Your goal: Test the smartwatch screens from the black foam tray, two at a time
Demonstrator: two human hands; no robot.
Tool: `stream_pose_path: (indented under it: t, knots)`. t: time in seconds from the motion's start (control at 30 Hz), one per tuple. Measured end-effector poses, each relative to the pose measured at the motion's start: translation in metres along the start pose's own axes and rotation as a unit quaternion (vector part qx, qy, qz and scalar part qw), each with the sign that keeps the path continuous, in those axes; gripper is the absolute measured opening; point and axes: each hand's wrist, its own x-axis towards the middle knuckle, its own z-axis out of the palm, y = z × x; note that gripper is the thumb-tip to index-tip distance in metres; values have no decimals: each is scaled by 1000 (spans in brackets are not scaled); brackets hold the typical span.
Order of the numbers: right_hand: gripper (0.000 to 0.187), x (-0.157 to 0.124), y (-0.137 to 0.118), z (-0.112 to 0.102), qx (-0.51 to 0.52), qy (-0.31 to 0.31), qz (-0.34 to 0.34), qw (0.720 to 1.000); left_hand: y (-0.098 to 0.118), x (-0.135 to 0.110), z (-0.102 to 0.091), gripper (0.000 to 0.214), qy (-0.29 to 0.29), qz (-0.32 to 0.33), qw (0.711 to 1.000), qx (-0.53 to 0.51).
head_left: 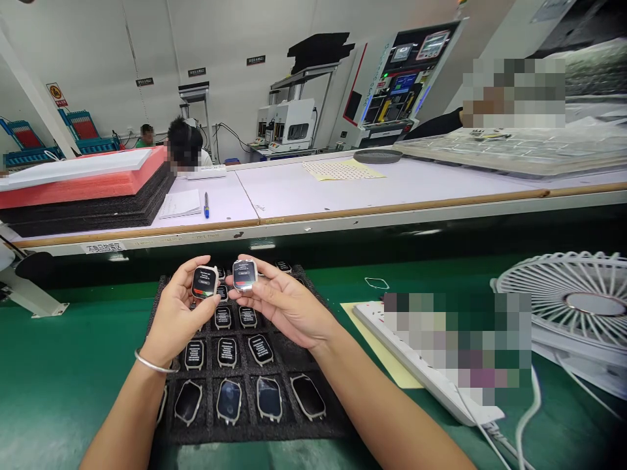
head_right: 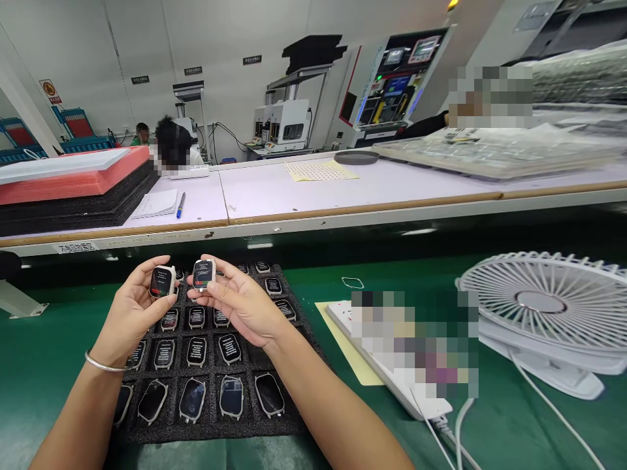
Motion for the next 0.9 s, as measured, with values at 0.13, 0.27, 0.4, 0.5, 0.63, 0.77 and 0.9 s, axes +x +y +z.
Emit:
stream_pose_path:
  t: [0.13,0.27,0.4,0.5,0.63,0.77,0.9]
  knots:
    - [54,0,0,0,-5,1,0,1000,-1,1,-1,57,-2,2,1000,3]
    - [53,0,0,0,-8,-2,-2,1000,-3,1,-1,56,-3,7,1000,0]
    - [53,0,1,0,-6,-4,-2,1000,-3,1,-1,56,-5,6,1000,-3]
    - [54,1,0,0,-2,-10,2,1000,-2,0,1,56,-4,6,1000,-1]
    - [57,1,0,0,-2,-7,5,1000,1,0,1,57,-1,5,1000,3]
    - [57,1,0,1,0,-4,0,1000,1,-1,2,57,-3,7,1000,6]
    - [61,1,0,0,2,-9,1,1000,0,-1,2,57,-6,12,1000,12]
